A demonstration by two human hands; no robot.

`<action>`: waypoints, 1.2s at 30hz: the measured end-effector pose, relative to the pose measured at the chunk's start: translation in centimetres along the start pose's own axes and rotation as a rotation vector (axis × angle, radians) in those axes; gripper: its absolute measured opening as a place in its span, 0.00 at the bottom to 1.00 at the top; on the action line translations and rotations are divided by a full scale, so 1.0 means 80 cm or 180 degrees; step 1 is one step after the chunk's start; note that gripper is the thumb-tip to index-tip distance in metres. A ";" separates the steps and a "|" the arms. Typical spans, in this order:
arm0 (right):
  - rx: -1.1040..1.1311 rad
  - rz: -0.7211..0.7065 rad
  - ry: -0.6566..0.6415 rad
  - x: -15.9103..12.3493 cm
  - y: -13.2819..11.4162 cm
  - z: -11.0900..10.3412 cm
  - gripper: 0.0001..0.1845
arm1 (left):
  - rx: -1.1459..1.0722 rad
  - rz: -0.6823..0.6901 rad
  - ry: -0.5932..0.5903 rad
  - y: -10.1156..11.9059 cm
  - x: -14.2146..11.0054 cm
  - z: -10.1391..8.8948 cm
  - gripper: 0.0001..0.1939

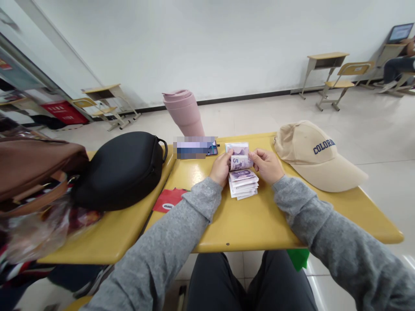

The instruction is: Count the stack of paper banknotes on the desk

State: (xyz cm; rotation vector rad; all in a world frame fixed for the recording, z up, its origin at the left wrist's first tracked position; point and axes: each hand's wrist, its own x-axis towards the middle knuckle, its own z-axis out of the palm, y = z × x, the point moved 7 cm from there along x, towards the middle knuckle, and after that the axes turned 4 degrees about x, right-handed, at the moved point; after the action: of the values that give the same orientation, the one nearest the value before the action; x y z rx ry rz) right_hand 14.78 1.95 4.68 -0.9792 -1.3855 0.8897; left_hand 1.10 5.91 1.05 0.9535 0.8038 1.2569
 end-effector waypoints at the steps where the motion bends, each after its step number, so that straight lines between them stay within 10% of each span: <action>1: -0.0018 -0.0004 -0.0003 0.000 0.000 0.000 0.22 | -0.0005 0.0001 0.0001 0.000 0.000 0.000 0.17; 36: 0.0237 0.0476 0.0227 0.006 0.031 -0.007 0.17 | 0.0127 -0.0115 -0.0199 -0.009 0.004 0.003 0.17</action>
State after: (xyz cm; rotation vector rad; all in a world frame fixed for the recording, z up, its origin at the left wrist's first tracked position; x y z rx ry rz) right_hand 15.47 3.26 2.59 -1.0576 -1.2228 1.0008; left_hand 1.64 6.13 0.49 1.0015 0.7964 1.1783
